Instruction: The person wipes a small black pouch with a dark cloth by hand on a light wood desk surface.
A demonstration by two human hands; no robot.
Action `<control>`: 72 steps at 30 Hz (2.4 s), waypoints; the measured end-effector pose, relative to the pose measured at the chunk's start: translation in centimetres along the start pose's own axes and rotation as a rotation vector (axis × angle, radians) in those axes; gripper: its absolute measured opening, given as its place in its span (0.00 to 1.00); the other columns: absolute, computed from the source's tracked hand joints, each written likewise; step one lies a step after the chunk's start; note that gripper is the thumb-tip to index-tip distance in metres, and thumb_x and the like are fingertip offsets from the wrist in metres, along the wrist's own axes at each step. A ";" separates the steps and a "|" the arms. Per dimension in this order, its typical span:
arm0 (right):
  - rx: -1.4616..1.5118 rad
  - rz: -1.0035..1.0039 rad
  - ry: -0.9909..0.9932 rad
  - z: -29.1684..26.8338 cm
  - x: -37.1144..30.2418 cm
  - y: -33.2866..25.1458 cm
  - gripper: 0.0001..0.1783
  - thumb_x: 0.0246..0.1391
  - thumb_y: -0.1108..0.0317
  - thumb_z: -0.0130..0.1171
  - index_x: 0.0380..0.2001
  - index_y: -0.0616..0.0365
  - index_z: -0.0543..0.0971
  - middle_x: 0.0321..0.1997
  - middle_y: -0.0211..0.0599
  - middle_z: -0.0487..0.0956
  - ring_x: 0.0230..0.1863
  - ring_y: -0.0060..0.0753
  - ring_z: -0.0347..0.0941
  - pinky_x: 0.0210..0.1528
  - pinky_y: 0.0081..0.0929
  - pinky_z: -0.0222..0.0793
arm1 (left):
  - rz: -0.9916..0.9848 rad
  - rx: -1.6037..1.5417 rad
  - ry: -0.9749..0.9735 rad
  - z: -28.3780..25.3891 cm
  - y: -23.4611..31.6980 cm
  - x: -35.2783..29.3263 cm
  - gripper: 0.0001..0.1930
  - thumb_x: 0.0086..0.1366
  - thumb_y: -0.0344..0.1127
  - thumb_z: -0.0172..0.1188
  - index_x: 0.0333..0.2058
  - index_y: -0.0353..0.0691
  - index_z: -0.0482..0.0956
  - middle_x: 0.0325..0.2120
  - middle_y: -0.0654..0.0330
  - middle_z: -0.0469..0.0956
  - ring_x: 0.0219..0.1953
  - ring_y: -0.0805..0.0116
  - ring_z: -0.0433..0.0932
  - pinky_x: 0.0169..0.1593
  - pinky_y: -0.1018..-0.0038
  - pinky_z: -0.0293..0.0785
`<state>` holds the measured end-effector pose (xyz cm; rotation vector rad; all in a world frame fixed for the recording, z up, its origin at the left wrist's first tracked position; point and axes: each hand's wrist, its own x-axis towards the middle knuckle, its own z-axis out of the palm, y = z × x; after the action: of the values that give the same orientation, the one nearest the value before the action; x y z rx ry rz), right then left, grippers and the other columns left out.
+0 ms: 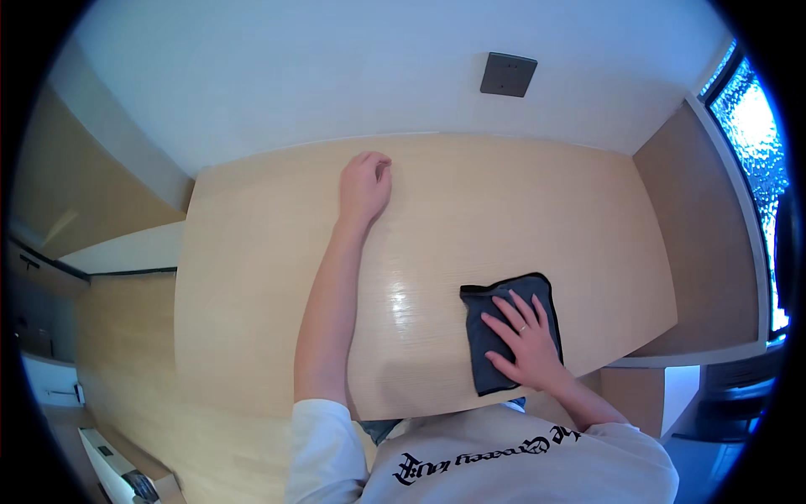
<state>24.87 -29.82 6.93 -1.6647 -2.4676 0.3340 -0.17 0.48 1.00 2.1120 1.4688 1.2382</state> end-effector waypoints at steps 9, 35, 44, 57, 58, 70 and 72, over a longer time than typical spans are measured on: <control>0.018 -0.043 0.202 -0.4 11.9 6.5 0.28 0.54 0.54 0.60 0.58 0.46 0.72 0.68 0.38 0.64 0.73 0.46 0.52 0.72 0.54 0.41 | 0.031 0.008 0.027 -0.1 0.3 0.7 0.08 0.58 0.27 0.57 0.36 0.36 0.81 0.37 0.52 0.80 0.39 0.55 0.79 0.43 0.65 0.76; -0.103 0.018 0.213 1.0 14.1 6.6 0.35 0.57 0.50 0.54 0.66 0.48 0.65 0.73 0.42 0.57 0.74 0.50 0.47 0.72 0.59 0.38 | -0.020 -0.077 0.036 0.4 -0.3 1.4 0.08 0.61 0.31 0.60 0.37 0.36 0.82 0.37 0.51 0.81 0.41 0.55 0.81 0.46 0.66 0.77; -0.093 0.028 0.021 0.5 0.2 -0.6 0.40 0.52 0.49 0.58 0.66 0.51 0.65 0.73 0.50 0.55 0.74 0.60 0.46 0.71 0.64 0.38 | -0.030 -0.077 0.055 0.2 -0.2 1.0 0.07 0.59 0.30 0.58 0.33 0.37 0.82 0.36 0.52 0.80 0.40 0.52 0.78 0.46 0.61 0.74; -0.106 0.020 -0.067 -0.6 -1.7 -0.2 0.39 0.52 0.47 0.60 0.66 0.47 0.66 0.74 0.49 0.54 0.74 0.59 0.46 0.71 0.60 0.40 | 0.015 -0.056 0.064 0.2 -0.1 0.9 0.07 0.57 0.30 0.58 0.33 0.37 0.82 0.34 0.53 0.80 0.41 0.52 0.77 0.46 0.59 0.74; -0.104 0.020 -0.066 -0.8 -0.8 0.1 0.39 0.52 0.47 0.60 0.66 0.47 0.66 0.74 0.49 0.54 0.74 0.59 0.46 0.71 0.60 0.40 | 0.025 -0.056 0.060 0.3 0.0 1.0 0.07 0.57 0.30 0.58 0.33 0.37 0.82 0.34 0.53 0.80 0.41 0.52 0.77 0.46 0.59 0.74; -0.161 0.113 0.223 0.9 17.3 7.4 0.36 0.60 0.45 0.52 0.68 0.43 0.62 0.75 0.43 0.54 0.75 0.49 0.45 0.73 0.54 0.39 | 0.012 -0.014 0.011 0.3 -0.2 1.2 0.08 0.58 0.28 0.57 0.36 0.36 0.81 0.38 0.53 0.80 0.41 0.55 0.79 0.45 0.65 0.76; -0.167 0.136 0.230 1.2 20.8 8.7 0.36 0.61 0.44 0.50 0.69 0.43 0.62 0.75 0.42 0.54 0.75 0.49 0.45 0.74 0.53 0.39 | 0.014 -0.013 0.013 0.2 -0.3 1.1 0.08 0.58 0.28 0.57 0.36 0.37 0.81 0.38 0.53 0.80 0.41 0.55 0.79 0.45 0.65 0.76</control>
<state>24.54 -7.49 3.43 -1.8253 -2.2730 -0.0501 -0.10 1.60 1.24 2.1133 1.4503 1.2652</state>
